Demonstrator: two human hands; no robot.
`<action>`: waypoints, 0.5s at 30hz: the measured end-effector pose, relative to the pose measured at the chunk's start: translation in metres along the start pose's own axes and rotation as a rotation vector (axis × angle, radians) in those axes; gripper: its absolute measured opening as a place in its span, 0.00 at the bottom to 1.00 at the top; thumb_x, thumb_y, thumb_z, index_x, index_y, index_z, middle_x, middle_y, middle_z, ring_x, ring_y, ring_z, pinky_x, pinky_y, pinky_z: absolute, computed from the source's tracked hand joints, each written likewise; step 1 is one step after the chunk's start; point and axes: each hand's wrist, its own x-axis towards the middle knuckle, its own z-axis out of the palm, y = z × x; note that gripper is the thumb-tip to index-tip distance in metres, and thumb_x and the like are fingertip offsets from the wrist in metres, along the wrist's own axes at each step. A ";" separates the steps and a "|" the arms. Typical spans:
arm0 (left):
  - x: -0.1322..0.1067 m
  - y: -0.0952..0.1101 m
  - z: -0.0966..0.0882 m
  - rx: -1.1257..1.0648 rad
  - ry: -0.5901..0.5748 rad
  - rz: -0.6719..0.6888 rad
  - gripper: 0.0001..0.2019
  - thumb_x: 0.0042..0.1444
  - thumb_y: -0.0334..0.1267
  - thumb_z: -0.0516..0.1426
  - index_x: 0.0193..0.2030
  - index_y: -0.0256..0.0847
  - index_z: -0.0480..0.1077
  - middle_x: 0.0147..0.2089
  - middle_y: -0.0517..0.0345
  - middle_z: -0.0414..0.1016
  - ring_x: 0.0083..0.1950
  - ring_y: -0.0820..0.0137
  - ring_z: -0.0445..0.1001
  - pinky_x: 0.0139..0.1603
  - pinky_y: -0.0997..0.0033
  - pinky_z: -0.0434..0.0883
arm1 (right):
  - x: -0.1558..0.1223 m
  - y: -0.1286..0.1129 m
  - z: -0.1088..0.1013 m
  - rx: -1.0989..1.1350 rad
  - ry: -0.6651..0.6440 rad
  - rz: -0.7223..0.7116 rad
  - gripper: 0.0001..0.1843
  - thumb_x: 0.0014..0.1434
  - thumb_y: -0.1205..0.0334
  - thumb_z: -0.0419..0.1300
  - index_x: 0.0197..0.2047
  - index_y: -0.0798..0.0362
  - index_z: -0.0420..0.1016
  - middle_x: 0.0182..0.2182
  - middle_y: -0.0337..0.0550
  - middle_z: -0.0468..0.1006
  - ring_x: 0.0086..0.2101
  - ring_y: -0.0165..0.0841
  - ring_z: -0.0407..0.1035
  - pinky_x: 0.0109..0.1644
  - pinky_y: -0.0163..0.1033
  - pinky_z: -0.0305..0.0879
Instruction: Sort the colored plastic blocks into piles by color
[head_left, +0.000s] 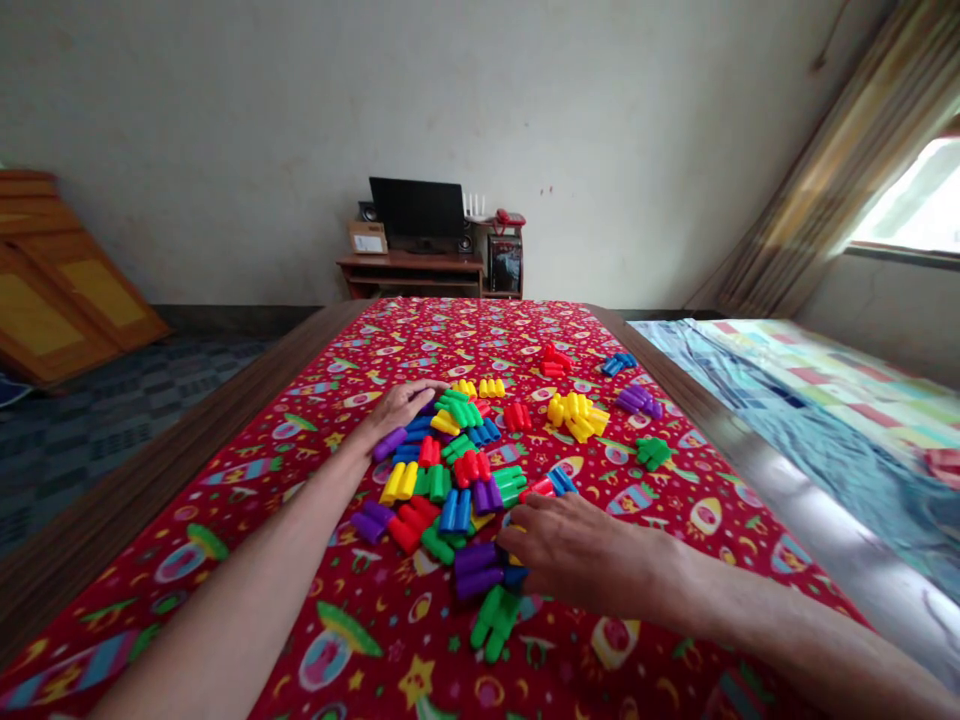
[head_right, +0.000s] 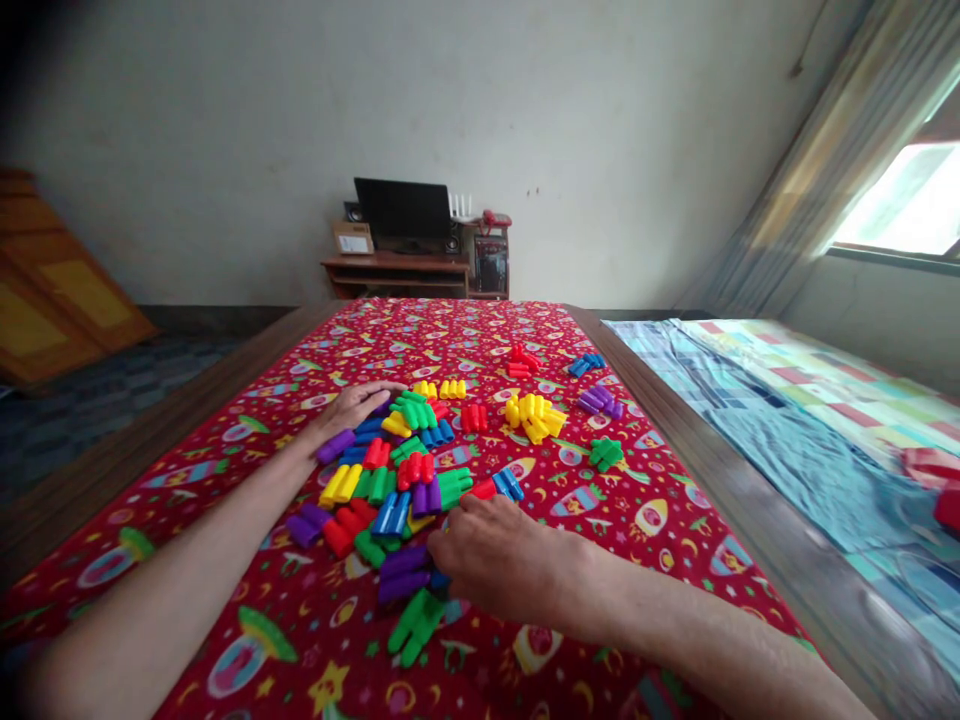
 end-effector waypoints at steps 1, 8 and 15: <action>0.000 0.000 0.000 -0.002 0.002 0.002 0.32 0.50 0.62 0.51 0.48 0.37 0.76 0.46 0.49 0.81 0.49 0.56 0.77 0.54 0.61 0.72 | 0.002 0.003 -0.003 0.039 0.003 0.003 0.15 0.63 0.59 0.57 0.52 0.52 0.71 0.41 0.46 0.77 0.41 0.34 0.70 0.43 0.38 0.66; 0.000 0.001 0.001 -0.011 0.000 -0.014 0.32 0.50 0.62 0.51 0.49 0.38 0.76 0.46 0.49 0.81 0.48 0.56 0.78 0.50 0.63 0.74 | 0.016 0.067 -0.026 0.023 0.207 0.352 0.20 0.58 0.54 0.64 0.50 0.55 0.71 0.37 0.46 0.76 0.35 0.33 0.68 0.35 0.35 0.59; 0.000 0.000 -0.001 0.014 0.001 -0.006 0.32 0.50 0.63 0.51 0.48 0.39 0.77 0.46 0.51 0.81 0.47 0.57 0.78 0.50 0.63 0.74 | 0.010 0.082 -0.020 0.262 0.178 0.329 0.13 0.65 0.58 0.54 0.34 0.56 0.74 0.26 0.41 0.75 0.25 0.25 0.64 0.30 0.32 0.53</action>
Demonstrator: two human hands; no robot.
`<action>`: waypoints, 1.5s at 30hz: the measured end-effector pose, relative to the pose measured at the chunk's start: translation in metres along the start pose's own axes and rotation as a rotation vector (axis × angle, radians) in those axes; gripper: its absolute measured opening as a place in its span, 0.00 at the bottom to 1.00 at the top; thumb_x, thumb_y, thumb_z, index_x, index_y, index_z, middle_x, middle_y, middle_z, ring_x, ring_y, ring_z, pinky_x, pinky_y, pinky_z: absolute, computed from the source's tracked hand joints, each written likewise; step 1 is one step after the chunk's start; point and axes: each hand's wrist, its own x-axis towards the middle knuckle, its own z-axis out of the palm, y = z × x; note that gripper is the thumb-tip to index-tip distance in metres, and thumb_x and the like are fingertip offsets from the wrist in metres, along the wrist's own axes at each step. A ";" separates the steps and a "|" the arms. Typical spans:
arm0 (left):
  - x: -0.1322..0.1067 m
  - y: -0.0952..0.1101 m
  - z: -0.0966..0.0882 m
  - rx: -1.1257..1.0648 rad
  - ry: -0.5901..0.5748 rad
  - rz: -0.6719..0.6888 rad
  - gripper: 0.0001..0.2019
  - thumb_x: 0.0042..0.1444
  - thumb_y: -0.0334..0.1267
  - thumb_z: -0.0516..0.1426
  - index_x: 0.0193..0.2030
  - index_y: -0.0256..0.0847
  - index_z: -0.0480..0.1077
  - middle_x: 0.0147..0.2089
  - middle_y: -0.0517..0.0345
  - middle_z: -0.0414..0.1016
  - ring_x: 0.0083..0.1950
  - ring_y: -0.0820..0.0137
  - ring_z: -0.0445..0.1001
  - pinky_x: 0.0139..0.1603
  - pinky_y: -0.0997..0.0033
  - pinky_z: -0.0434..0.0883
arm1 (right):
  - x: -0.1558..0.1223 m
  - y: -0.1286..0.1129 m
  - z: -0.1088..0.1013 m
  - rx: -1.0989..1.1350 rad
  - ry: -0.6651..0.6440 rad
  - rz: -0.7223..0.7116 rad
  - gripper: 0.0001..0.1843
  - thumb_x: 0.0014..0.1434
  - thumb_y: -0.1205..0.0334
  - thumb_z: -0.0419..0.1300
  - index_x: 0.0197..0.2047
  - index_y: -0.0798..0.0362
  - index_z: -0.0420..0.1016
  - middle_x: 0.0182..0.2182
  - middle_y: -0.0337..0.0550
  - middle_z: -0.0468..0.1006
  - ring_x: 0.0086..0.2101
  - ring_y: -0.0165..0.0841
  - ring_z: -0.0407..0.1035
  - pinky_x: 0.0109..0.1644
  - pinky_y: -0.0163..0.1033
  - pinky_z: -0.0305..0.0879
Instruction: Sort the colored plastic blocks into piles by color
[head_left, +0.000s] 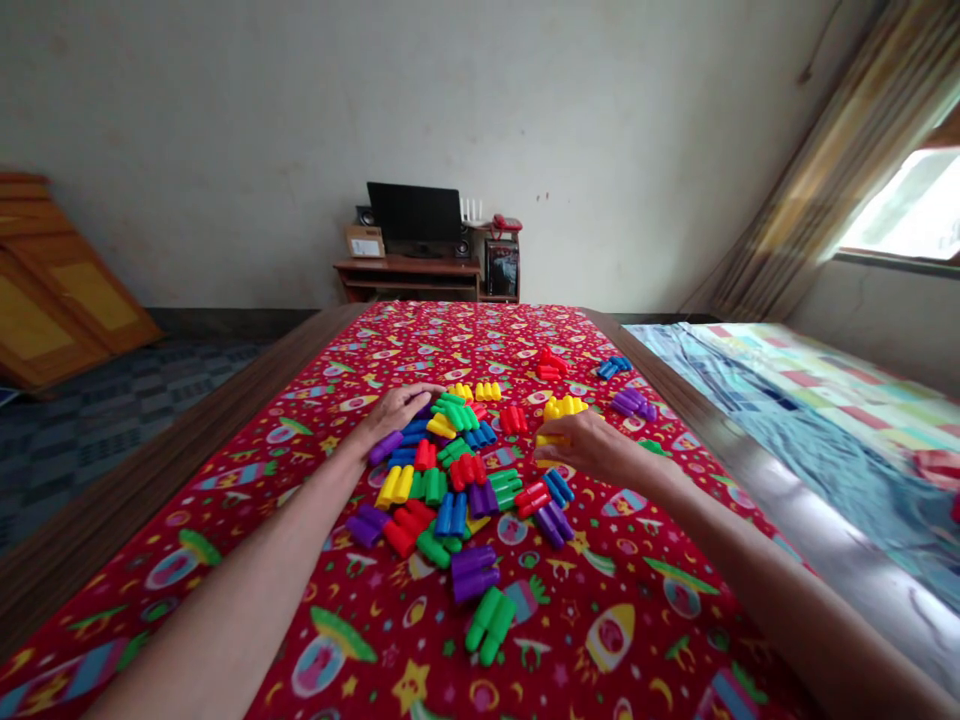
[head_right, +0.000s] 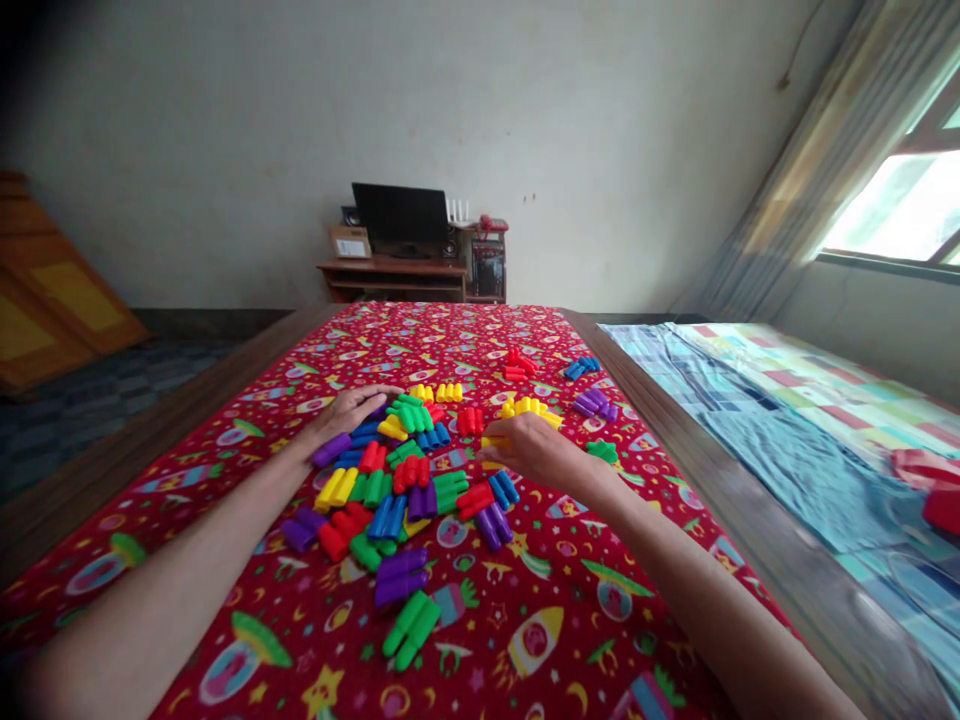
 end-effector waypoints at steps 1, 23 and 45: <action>0.000 0.000 0.000 0.000 0.001 0.001 0.32 0.50 0.63 0.51 0.49 0.39 0.77 0.46 0.51 0.81 0.48 0.57 0.78 0.50 0.63 0.74 | 0.001 -0.002 0.000 0.009 -0.002 -0.011 0.14 0.66 0.59 0.53 0.33 0.57 0.74 0.25 0.40 0.74 0.24 0.25 0.63 0.29 0.32 0.53; 0.001 -0.002 0.001 -0.018 0.016 -0.009 0.33 0.48 0.64 0.51 0.48 0.38 0.77 0.52 0.49 0.79 0.52 0.55 0.76 0.55 0.60 0.71 | -0.001 0.044 -0.016 -0.211 -0.001 0.272 0.15 0.62 0.54 0.58 0.38 0.54 0.81 0.28 0.43 0.78 0.24 0.27 0.64 0.28 0.33 0.50; -0.001 0.006 0.000 -0.015 0.020 -0.009 0.32 0.47 0.65 0.52 0.44 0.39 0.78 0.50 0.48 0.80 0.51 0.55 0.76 0.56 0.59 0.71 | 0.009 0.016 0.032 -0.670 0.019 -0.026 0.10 0.65 0.71 0.50 0.40 0.57 0.73 0.39 0.52 0.72 0.42 0.40 0.63 0.44 0.44 0.59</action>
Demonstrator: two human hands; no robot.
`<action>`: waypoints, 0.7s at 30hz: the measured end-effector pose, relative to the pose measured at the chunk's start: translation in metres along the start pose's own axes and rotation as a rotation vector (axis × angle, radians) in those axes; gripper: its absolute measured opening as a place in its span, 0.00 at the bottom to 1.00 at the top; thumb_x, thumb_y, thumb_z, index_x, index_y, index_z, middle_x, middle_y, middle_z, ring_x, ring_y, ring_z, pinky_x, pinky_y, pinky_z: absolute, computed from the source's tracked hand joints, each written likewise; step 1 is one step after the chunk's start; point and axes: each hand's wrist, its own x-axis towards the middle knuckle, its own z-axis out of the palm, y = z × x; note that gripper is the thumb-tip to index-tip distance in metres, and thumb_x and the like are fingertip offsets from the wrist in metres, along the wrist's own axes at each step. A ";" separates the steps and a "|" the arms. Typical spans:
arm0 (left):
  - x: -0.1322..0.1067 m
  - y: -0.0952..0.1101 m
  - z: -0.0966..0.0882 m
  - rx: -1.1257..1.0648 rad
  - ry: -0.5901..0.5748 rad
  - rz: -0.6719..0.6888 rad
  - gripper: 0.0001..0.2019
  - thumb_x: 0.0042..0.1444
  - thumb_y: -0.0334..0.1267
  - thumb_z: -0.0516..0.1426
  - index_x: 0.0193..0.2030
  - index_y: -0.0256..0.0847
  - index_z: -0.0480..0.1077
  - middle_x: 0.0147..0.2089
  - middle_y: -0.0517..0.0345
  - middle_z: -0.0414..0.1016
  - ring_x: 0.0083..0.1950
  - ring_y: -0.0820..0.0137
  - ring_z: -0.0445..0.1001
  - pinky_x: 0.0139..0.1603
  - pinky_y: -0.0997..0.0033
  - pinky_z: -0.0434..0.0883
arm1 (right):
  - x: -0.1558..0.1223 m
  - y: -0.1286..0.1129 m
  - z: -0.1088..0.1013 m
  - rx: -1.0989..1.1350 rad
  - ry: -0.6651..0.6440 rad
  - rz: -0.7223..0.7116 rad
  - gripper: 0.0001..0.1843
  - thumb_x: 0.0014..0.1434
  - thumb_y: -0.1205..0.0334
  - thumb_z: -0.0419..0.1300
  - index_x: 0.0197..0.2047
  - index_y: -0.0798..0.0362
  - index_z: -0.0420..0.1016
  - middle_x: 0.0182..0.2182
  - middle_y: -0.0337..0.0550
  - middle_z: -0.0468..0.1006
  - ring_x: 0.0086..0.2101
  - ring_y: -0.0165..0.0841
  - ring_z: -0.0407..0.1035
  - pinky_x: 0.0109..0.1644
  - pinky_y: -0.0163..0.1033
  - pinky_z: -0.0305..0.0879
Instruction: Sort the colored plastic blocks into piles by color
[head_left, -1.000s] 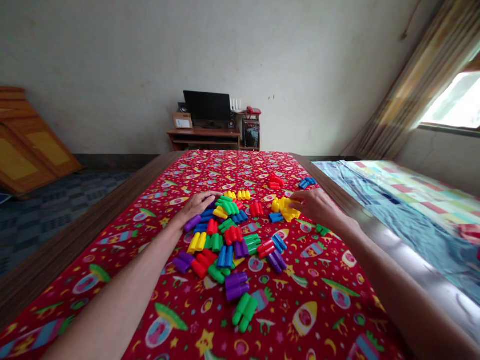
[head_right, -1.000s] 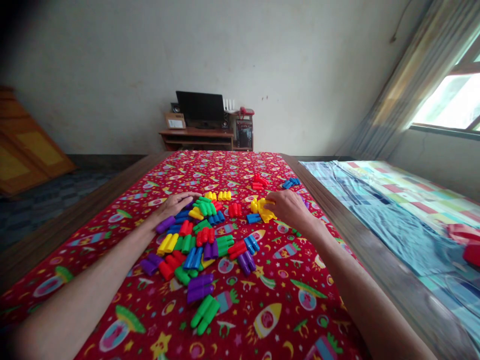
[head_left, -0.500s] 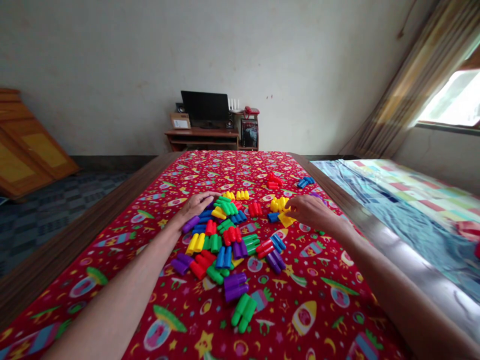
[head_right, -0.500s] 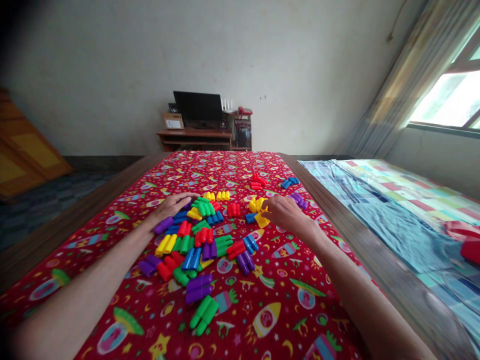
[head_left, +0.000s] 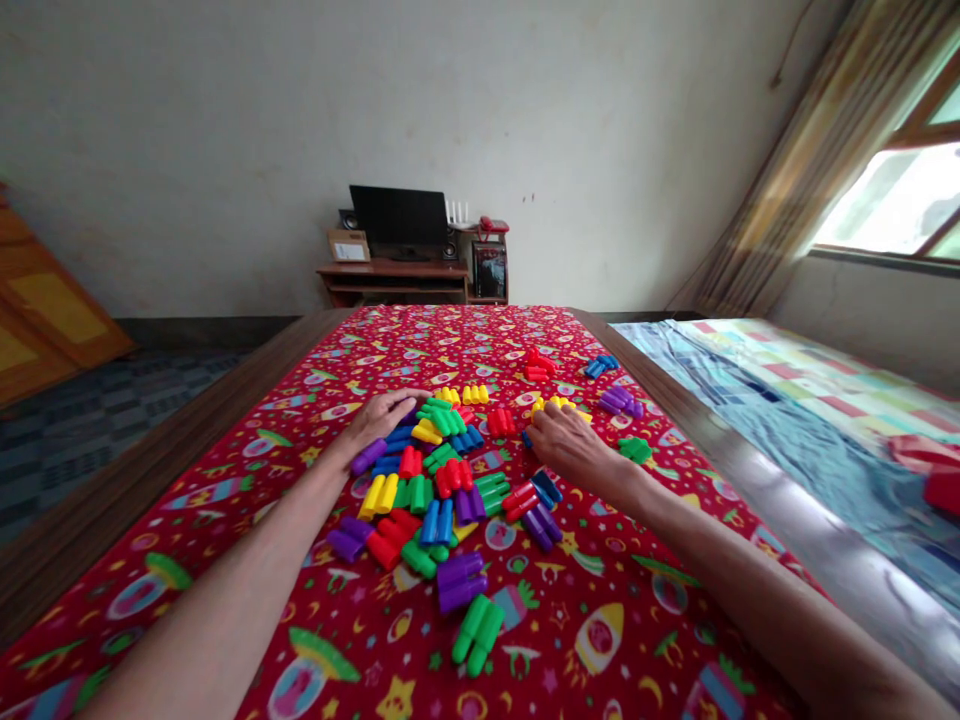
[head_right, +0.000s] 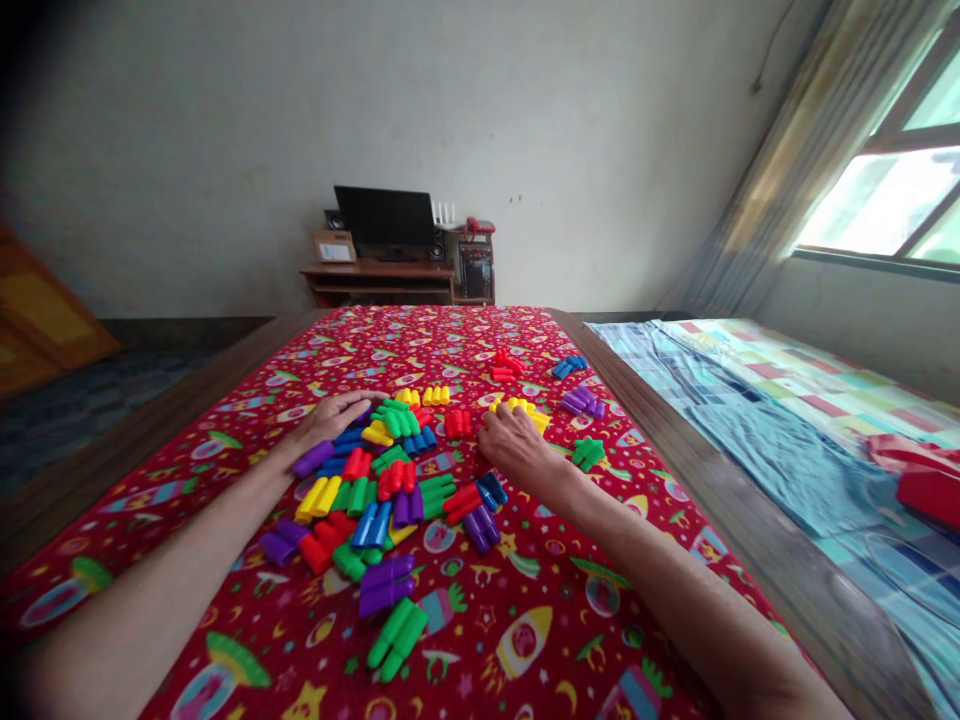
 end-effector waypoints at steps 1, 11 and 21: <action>0.000 0.000 0.000 0.004 0.000 0.000 0.32 0.47 0.65 0.52 0.44 0.39 0.78 0.50 0.49 0.80 0.51 0.55 0.76 0.56 0.60 0.71 | 0.002 0.000 -0.001 -0.003 0.003 -0.013 0.10 0.65 0.71 0.50 0.40 0.57 0.72 0.39 0.52 0.72 0.42 0.40 0.62 0.44 0.44 0.59; 0.000 -0.003 -0.002 0.022 0.015 -0.047 0.31 0.46 0.64 0.53 0.46 0.42 0.78 0.47 0.51 0.81 0.47 0.56 0.78 0.50 0.64 0.74 | 0.000 0.003 -0.009 0.043 0.002 -0.094 0.08 0.66 0.70 0.50 0.42 0.55 0.69 0.39 0.49 0.73 0.42 0.39 0.63 0.43 0.43 0.58; 0.006 -0.016 -0.002 0.012 0.012 -0.018 0.34 0.45 0.69 0.53 0.45 0.42 0.79 0.46 0.50 0.82 0.49 0.54 0.78 0.53 0.61 0.72 | 0.022 0.021 -0.013 0.340 0.196 -0.216 0.05 0.63 0.67 0.55 0.40 0.55 0.72 0.36 0.45 0.76 0.38 0.33 0.66 0.43 0.37 0.60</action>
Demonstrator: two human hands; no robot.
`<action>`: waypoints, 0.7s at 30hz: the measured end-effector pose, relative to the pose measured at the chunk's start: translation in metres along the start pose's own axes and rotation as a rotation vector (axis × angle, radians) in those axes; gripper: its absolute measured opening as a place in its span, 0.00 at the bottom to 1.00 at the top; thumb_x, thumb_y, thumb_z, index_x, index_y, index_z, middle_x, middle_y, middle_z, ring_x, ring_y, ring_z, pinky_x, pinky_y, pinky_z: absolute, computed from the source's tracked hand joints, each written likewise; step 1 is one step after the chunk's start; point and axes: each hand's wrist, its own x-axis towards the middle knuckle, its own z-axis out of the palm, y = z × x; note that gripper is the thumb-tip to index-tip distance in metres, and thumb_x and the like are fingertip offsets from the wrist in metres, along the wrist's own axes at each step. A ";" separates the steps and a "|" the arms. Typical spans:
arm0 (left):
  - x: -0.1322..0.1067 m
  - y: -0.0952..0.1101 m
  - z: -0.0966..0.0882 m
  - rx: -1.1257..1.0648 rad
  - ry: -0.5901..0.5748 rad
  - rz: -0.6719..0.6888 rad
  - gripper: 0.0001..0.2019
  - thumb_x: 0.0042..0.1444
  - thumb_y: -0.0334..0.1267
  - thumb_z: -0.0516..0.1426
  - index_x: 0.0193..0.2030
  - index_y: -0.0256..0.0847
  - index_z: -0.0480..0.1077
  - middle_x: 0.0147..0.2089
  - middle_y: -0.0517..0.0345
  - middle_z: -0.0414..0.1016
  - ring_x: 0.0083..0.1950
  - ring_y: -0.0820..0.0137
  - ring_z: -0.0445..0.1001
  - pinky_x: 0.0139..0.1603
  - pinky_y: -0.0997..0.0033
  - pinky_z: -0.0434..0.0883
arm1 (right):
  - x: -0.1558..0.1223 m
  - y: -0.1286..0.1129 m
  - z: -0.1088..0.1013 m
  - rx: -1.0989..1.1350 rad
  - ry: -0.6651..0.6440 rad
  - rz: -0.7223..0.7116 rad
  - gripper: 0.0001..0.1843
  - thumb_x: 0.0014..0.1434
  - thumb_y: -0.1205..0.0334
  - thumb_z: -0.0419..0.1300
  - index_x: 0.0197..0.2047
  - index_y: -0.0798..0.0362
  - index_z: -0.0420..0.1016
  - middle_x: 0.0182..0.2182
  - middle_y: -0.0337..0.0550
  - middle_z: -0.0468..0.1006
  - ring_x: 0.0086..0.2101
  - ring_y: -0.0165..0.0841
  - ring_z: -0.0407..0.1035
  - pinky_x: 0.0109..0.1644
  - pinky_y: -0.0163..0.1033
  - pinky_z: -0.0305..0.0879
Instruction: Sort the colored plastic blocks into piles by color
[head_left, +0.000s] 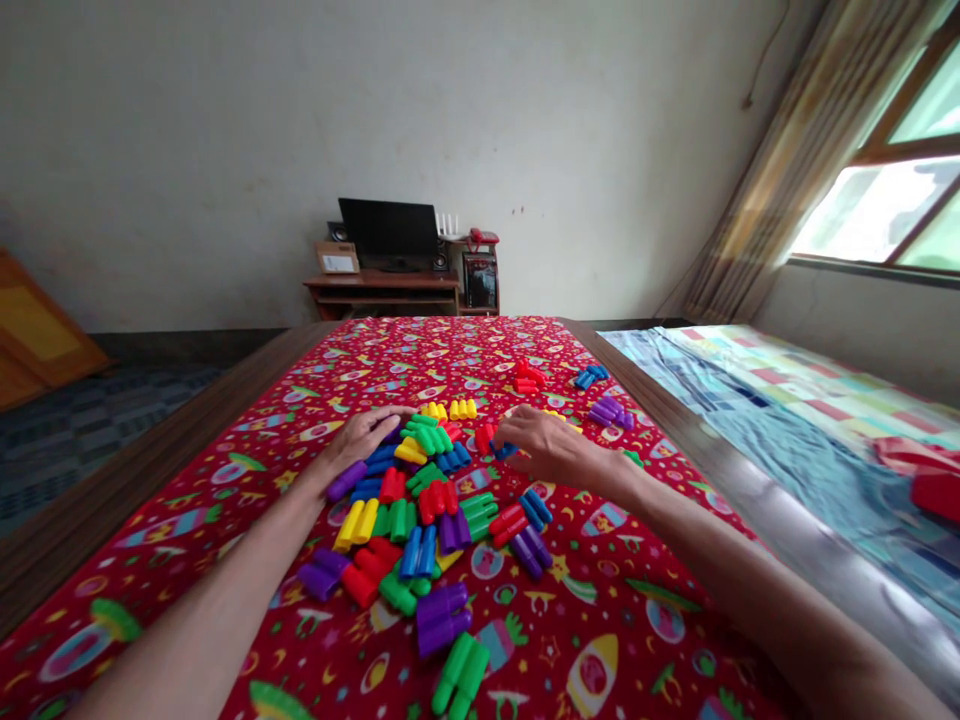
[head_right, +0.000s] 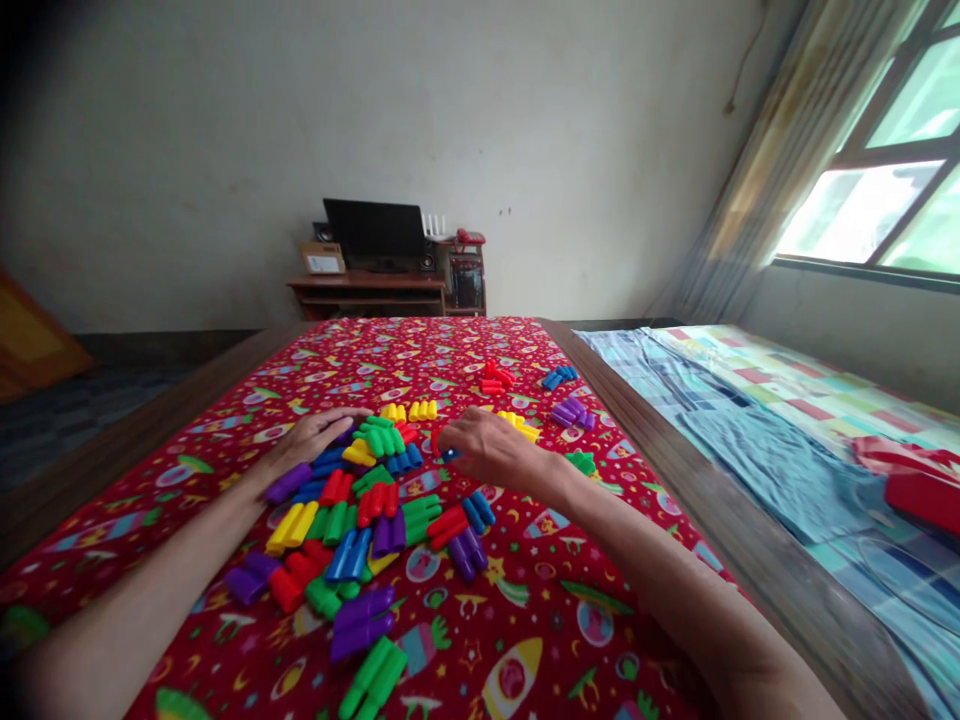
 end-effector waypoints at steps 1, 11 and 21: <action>0.000 -0.001 0.000 0.002 0.003 0.001 0.35 0.44 0.69 0.53 0.44 0.42 0.79 0.46 0.50 0.82 0.49 0.54 0.77 0.54 0.60 0.72 | 0.001 0.013 -0.007 0.047 0.077 0.046 0.05 0.62 0.65 0.56 0.41 0.55 0.72 0.37 0.45 0.76 0.38 0.33 0.66 0.43 0.37 0.60; -0.002 0.000 -0.002 0.000 -0.006 -0.011 0.35 0.45 0.70 0.52 0.44 0.43 0.79 0.46 0.50 0.82 0.48 0.53 0.78 0.52 0.60 0.74 | -0.064 0.189 -0.029 -0.065 0.096 0.822 0.08 0.52 0.64 0.59 0.34 0.57 0.78 0.28 0.45 0.79 0.29 0.33 0.69 0.33 0.34 0.59; 0.000 -0.016 -0.002 0.001 -0.016 -0.035 0.35 0.47 0.70 0.52 0.48 0.44 0.77 0.48 0.50 0.81 0.49 0.53 0.78 0.54 0.59 0.72 | -0.074 0.210 0.003 -0.032 -0.094 0.620 0.12 0.53 0.71 0.57 0.38 0.57 0.80 0.32 0.46 0.81 0.31 0.32 0.72 0.37 0.34 0.61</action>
